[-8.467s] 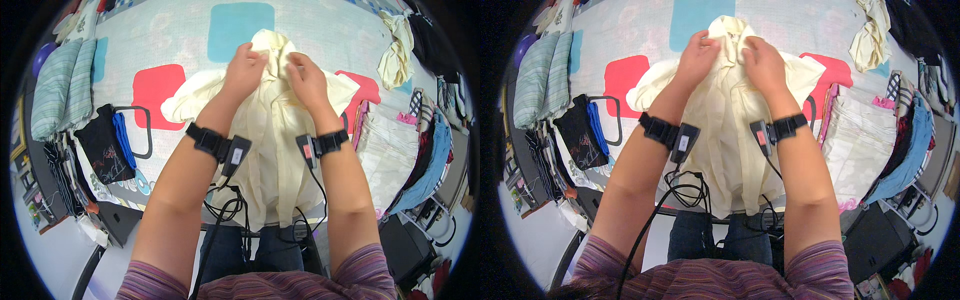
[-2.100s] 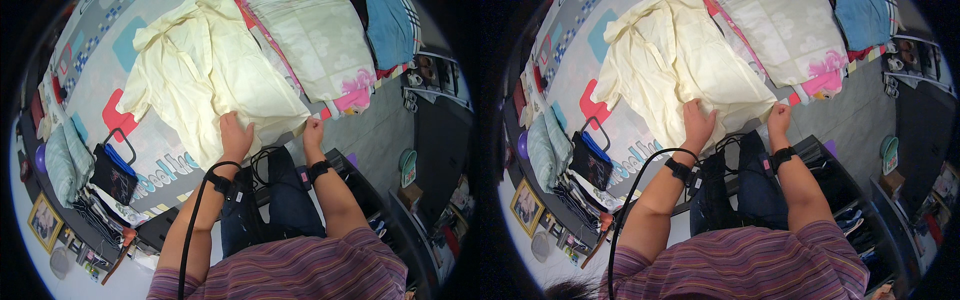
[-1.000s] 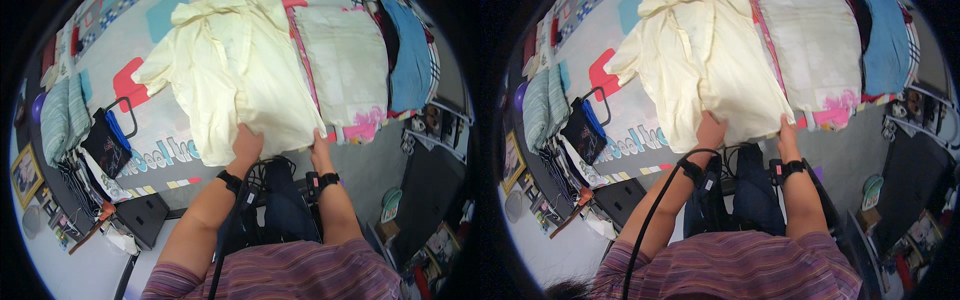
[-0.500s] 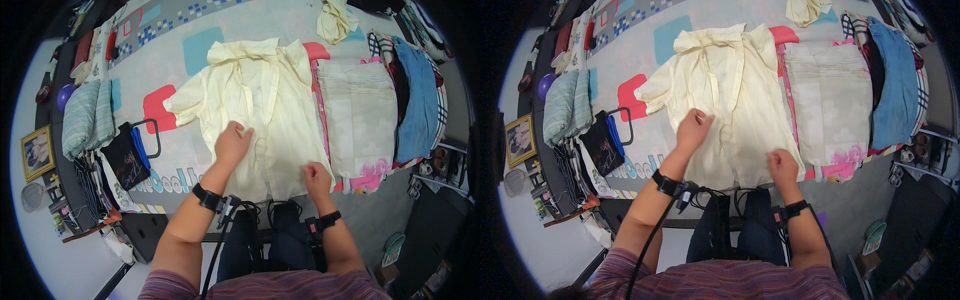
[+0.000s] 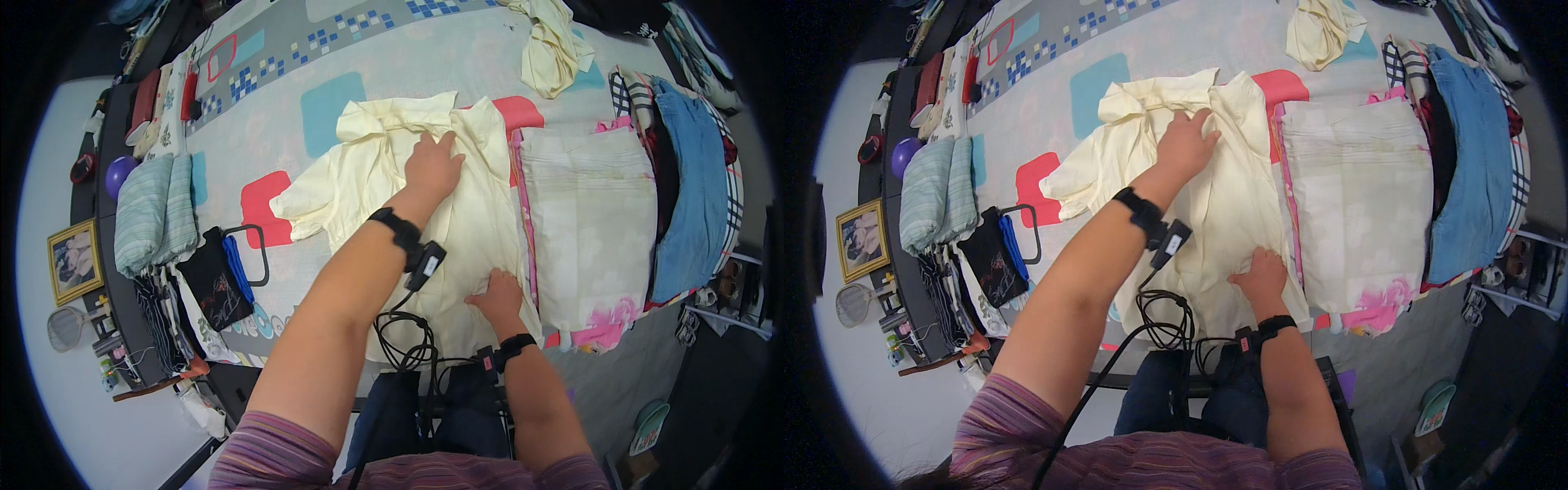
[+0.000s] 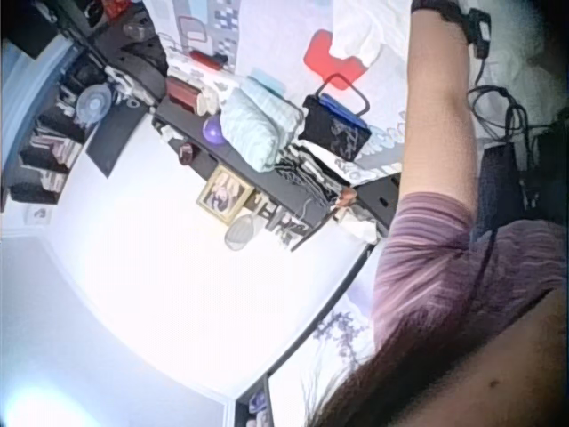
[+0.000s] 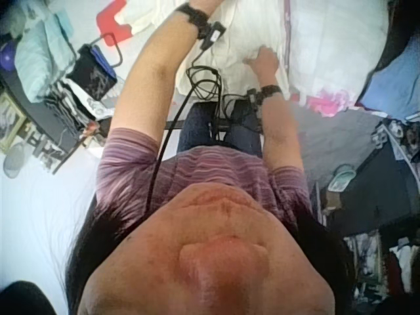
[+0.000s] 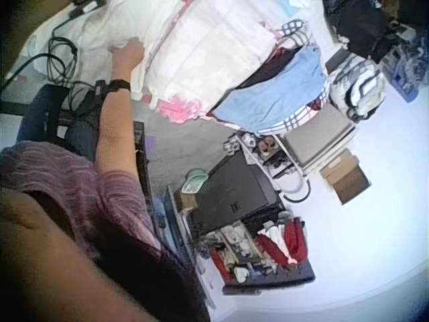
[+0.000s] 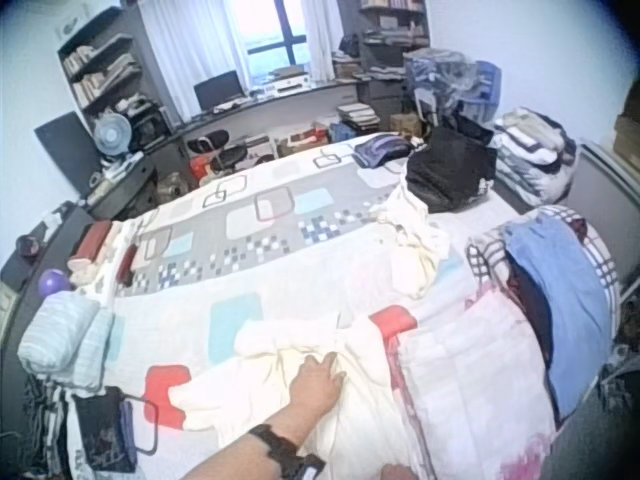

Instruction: The person folds a light-colored short-sleeved shirt on a table, smoothing and aligning it before folding it in half. Then the person picks up a pair of blue jeans, lays them flat, and folds them neatly.

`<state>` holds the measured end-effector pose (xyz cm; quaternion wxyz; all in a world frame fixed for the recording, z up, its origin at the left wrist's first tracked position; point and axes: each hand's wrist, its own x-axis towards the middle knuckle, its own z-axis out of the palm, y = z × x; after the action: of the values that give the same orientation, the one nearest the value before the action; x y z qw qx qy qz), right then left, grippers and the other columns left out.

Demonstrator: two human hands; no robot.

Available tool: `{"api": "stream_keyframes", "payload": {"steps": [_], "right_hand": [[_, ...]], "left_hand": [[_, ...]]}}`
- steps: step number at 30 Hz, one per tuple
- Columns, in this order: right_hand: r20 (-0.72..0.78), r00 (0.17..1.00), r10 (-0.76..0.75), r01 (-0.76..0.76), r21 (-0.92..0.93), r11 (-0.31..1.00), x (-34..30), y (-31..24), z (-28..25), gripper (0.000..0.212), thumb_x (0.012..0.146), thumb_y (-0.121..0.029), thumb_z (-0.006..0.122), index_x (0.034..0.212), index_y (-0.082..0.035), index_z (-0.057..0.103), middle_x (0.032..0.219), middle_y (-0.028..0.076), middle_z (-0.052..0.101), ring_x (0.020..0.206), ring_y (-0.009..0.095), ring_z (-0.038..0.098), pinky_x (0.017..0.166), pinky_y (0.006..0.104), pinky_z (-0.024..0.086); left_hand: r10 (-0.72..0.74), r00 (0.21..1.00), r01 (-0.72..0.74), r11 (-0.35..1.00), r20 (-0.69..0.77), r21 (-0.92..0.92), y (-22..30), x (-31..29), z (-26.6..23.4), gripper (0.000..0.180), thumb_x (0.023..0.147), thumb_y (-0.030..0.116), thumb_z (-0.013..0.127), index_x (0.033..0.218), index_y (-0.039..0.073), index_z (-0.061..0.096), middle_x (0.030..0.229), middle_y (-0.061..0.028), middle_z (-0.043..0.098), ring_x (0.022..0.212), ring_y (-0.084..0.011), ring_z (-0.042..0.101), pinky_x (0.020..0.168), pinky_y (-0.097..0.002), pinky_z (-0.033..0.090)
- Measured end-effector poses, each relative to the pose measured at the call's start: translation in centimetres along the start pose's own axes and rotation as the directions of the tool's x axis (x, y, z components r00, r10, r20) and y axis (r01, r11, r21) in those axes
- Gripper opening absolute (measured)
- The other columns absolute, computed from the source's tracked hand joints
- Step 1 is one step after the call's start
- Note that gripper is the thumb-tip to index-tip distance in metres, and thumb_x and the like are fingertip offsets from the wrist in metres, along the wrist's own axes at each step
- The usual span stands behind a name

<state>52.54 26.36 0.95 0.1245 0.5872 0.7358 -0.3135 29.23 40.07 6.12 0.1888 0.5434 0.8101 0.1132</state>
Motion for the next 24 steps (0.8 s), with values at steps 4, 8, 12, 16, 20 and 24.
{"api": "stream_keyframes", "payload": {"steps": [4,8,12,16,20,24], "right_hand": [[0.024,1.000,0.018,-0.019,0.040,0.999,0.7,0.4,0.6,0.063,0.049,-0.039,0.090,0.093,-0.006,0.059,0.094,0.015,0.061,0.094,0.033,0.061,0.079,0.0428,0.050],[-0.050,0.999,-0.004,0.009,0.100,0.995,0.8,0.6,1.0,0.059,0.046,-0.036,0.090,0.085,-0.006,0.057,0.088,0.015,0.060,0.087,0.034,0.060,0.074,0.0433,0.049],[-0.013,0.999,0.031,-0.029,0.117,0.993,0.8,0.3,0.6,0.057,0.045,-0.035,0.089,0.080,-0.006,0.056,0.085,0.014,0.059,0.084,0.034,0.059,0.072,0.0436,0.048],[0.028,0.998,0.059,-0.062,0.094,0.994,0.9,-0.2,0.2,0.060,0.046,-0.033,0.090,0.091,-0.007,0.059,0.093,0.013,0.062,0.093,0.033,0.060,0.079,0.0429,0.049],[-0.002,0.998,0.058,-0.057,0.065,0.996,1.0,-0.2,0.5,0.061,0.044,-0.033,0.090,0.089,-0.008,0.059,0.091,0.013,0.061,0.091,0.033,0.060,0.077,0.0432,0.049],[0.009,0.999,0.053,-0.053,0.069,0.996,1.0,0.0,0.9,0.061,0.043,-0.034,0.090,0.087,-0.008,0.057,0.090,0.014,0.061,0.090,0.033,0.060,0.076,0.0438,0.049]], "left_hand": [[-0.130,0.990,0.125,0.988,0.052,0.092,1.2,3.4,2.0,0.045,0.087,0.037,0.061,0.127,0.018,0.054,0.122,-0.0199,0.048,0.110,-0.0371,0.055,0.087,-0.0455,0.051],[-0.225,0.968,0.212,0.970,0.108,0.122,0.5,5.1,3.1,0.051,0.084,0.035,0.065,0.127,0.013,0.050,0.129,-0.0206,0.046,0.108,-0.0400,0.057,0.085,-0.0449,0.052],[-0.273,0.961,0.271,0.962,0.052,0.044,-1.3,6.2,2.3,0.052,0.082,0.037,0.068,0.117,0.004,0.049,0.117,-0.0223,0.056,0.104,-0.0386,0.061,0.083,-0.0452,0.052],[-0.335,0.939,0.329,0.941,-0.076,-0.076,-3.1,6.0,1.4,0.052,0.081,0.042,0.069,0.106,0.000,0.050,0.105,-0.0240,0.061,0.101,-0.0380,0.062,0.080,-0.0459,0.051],[-0.620,0.697,0.412,0.757,-0.361,-0.507,-4.8,4.9,1.4,0.067,0.081,0.054,0.068,0.107,-0.006,0.053,0.100,-0.0240,0.061,0.092,-0.0394,0.060,0.080,-0.0424,0.048],[-0.820,0.382,0.597,0.572,-0.427,-0.563,-9.1,6.7,-1.6,0.072,0.074,0.054,0.073,0.112,-0.004,0.054,0.107,-0.0216,0.058,0.097,-0.0394,0.058,0.090,-0.0466,0.044]]}}
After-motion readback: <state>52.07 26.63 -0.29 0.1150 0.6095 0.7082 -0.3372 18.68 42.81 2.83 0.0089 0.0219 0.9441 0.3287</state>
